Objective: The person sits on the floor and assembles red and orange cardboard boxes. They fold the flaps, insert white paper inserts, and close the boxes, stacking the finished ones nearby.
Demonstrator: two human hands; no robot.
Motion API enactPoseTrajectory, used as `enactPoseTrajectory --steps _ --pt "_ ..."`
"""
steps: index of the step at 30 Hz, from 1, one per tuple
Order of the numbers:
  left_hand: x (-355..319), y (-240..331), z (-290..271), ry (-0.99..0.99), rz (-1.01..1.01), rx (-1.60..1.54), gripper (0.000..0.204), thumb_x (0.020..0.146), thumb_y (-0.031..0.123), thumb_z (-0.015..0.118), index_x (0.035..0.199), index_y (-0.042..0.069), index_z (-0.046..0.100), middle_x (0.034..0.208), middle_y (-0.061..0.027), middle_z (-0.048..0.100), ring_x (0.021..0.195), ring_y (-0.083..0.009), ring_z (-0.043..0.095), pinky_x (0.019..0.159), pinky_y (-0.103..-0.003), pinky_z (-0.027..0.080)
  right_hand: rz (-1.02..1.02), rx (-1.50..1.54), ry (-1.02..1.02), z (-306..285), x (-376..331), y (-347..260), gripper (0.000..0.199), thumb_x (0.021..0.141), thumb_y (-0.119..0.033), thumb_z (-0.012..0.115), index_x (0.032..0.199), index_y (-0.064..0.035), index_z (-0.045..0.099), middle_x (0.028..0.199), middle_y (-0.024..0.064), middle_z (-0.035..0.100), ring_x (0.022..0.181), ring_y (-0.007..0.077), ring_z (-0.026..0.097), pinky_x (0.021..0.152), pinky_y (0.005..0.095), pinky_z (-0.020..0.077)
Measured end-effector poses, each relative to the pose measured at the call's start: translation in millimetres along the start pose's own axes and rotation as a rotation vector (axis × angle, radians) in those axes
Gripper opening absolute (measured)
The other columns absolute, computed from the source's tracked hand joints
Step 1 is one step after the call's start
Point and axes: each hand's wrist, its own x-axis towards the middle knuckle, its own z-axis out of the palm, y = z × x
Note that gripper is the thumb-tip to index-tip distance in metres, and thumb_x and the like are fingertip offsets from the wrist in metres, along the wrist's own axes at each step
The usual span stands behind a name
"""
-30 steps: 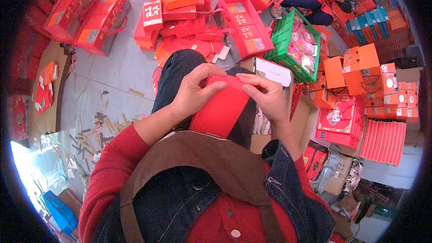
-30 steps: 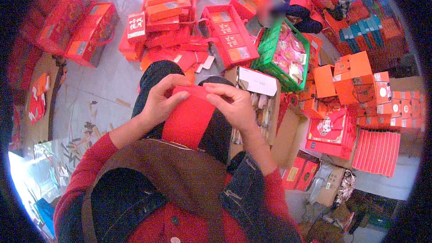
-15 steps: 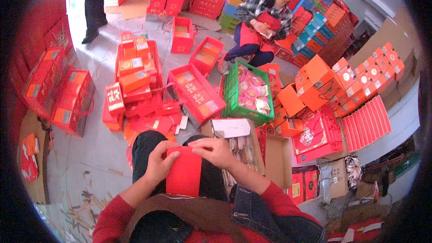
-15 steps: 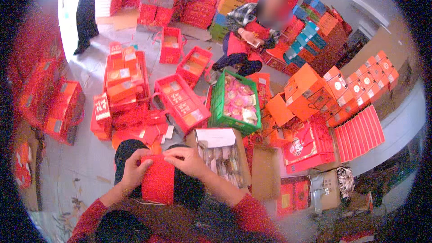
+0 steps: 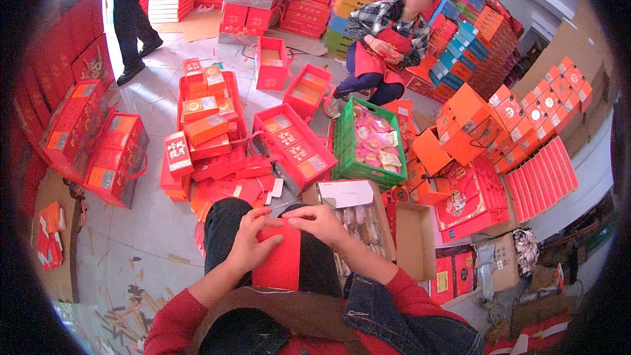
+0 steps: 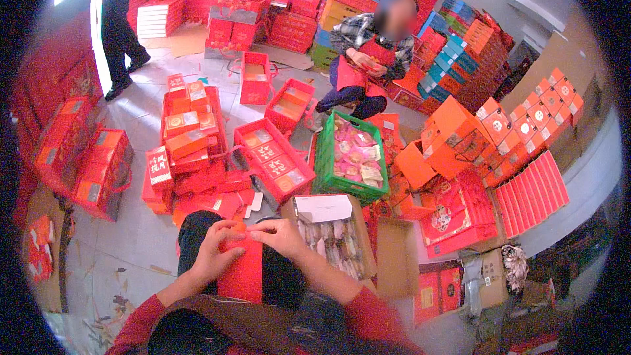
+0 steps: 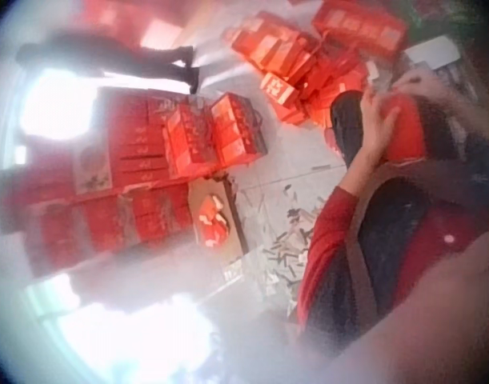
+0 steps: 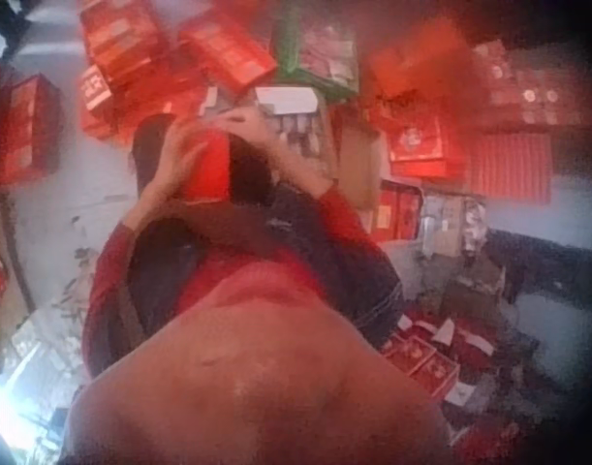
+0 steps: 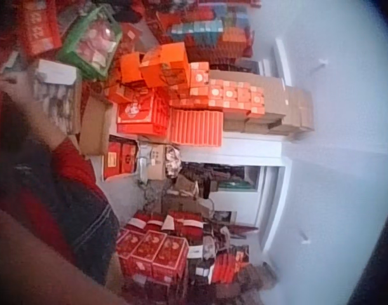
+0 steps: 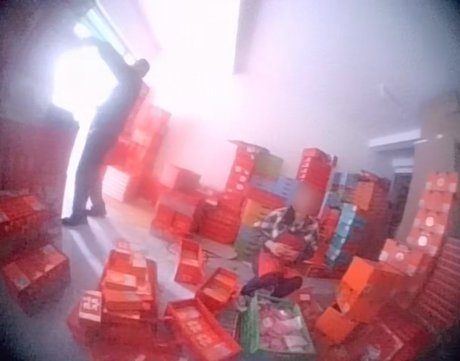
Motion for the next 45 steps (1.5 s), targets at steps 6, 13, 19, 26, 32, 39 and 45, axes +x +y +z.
enactPoseTrajectory --steps 6,13,19,26,32,39,45 --pt "7.2 -6.2 0.1 -0.005 -0.150 -0.126 0.023 0.069 0.012 0.073 0.088 0.006 0.063 0.110 -0.0128 0.054 0.108 -0.0290 0.049 0.095 -0.036 0.037 0.017 0.066 0.035 11.2 10.8 14.9 0.019 0.084 -0.012 0.063 0.098 0.0016 0.067 0.095 0.0069 0.067 0.087 0.0103 0.060 0.080 0.0248 0.0470" --pt "2.7 -14.4 2.7 0.061 -0.131 -0.117 0.017 0.069 0.010 0.072 0.083 0.004 0.064 0.101 -0.0111 0.057 0.102 -0.0256 0.052 0.091 -0.034 0.039 -0.102 0.149 -0.062 11.3 -1.4 19.9 0.028 0.087 -0.016 0.059 0.108 0.0023 0.062 0.106 0.0073 0.064 0.098 0.0109 0.057 0.089 0.0272 0.0432" --pt "7.5 -19.1 3.0 0.093 -0.125 -0.143 0.012 0.072 0.010 0.069 0.078 0.002 0.062 0.092 -0.0109 0.058 0.091 -0.0237 0.055 0.085 -0.033 0.043 0.082 0.120 -0.047 11.0 8.6 31.6 0.028 0.089 -0.015 0.054 0.109 0.0027 0.063 0.106 0.0081 0.064 0.098 0.0132 0.057 0.091 0.0287 0.0422" --pt "3.7 -15.2 2.5 0.079 -0.117 -0.134 0.019 0.073 0.007 0.068 0.091 0.003 0.062 0.108 -0.0133 0.054 0.103 -0.0268 0.052 0.092 -0.033 0.040 -0.021 0.207 -0.192 2.8 4.9 11.1 0.029 0.091 -0.015 0.050 0.112 0.0025 0.060 0.116 0.0113 0.060 0.108 0.0183 0.054 0.096 0.0309 0.0385" --pt "-2.4 -16.7 2.8 0.104 -0.193 -0.561 0.031 0.079 0.003 0.064 0.108 0.004 0.054 0.111 -0.0084 0.054 0.105 -0.0171 0.052 0.090 -0.031 0.043 -0.068 0.195 -0.083 13.6 1.3 14.8 0.024 0.085 -0.008 0.057 0.106 0.0015 0.062 0.112 0.0096 0.061 0.107 0.0181 0.054 0.096 0.0305 0.0385" --pt "-12.1 -29.3 -1.4 -0.006 -0.293 -0.614 0.029 0.083 0.003 0.060 0.110 0.004 0.050 0.113 -0.0062 0.053 0.109 -0.0151 0.050 0.094 -0.031 0.041 -0.056 0.199 0.049 35.6 -9.8 16.7 0.022 0.089 -0.009 0.053 0.105 0.0016 0.063 0.111 0.0095 0.062 0.105 0.0152 0.054 0.093 0.0285 0.0399" --pt "-22.2 -30.2 11.1 0.081 -0.250 -0.475 0.040 0.084 0.012 0.063 0.117 0.006 0.043 0.112 -0.0070 0.051 0.106 -0.0159 0.049 0.091 -0.031 0.042 -0.142 0.166 0.038 41.4 -9.5 14.1 0.022 0.089 -0.010 0.052 0.106 0.0018 0.061 0.111 0.0105 0.060 0.105 0.0167 0.054 0.093 0.0288 0.0397"
